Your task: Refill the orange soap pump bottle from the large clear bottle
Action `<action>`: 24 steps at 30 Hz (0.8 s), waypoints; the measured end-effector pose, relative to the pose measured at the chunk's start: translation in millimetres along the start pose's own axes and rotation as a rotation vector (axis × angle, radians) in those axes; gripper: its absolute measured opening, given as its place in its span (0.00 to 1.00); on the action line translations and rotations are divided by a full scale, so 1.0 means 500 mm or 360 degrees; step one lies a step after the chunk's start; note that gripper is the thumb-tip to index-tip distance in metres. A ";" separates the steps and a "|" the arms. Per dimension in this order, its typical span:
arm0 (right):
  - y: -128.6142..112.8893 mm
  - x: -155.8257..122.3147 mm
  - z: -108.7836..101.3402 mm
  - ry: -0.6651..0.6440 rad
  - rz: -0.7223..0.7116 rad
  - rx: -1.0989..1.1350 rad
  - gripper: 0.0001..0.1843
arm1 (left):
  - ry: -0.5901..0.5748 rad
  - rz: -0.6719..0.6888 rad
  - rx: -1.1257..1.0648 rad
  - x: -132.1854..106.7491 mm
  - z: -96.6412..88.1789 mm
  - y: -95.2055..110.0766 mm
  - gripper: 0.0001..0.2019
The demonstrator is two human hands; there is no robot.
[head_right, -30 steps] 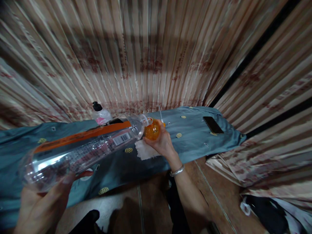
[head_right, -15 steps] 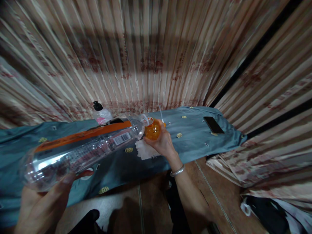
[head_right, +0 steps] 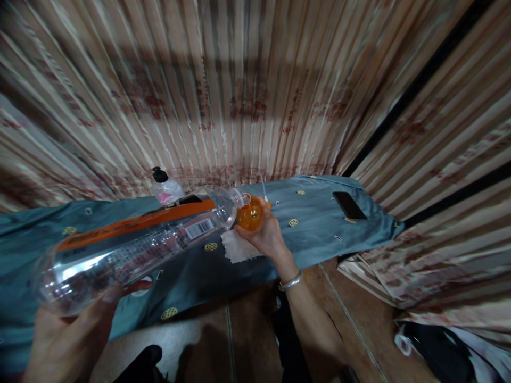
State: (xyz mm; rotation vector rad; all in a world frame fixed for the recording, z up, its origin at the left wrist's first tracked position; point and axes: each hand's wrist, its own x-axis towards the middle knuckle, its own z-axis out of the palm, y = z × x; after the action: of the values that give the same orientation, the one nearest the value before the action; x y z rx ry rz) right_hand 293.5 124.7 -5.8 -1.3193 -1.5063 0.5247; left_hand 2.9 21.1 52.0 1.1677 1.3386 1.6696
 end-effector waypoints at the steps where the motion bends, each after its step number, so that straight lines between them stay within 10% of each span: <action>1: 0.001 0.000 0.000 0.0000 0.0002 0.0013 0.49 | 0.0001 0.0000 0.0005 0.000 0.000 0.002 0.52; 24: 0.008 0.000 0.003 0.0013 -0.0046 0.0038 0.50 | 0.0005 0.0007 -0.0105 0.001 0.007 0.011 0.51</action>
State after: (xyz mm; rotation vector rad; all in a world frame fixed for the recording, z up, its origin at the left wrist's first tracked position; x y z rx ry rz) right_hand 293.9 126.2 -9.5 -1.2782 -1.5061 0.5164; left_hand 6.2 21.5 57.6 1.1315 1.2738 1.7064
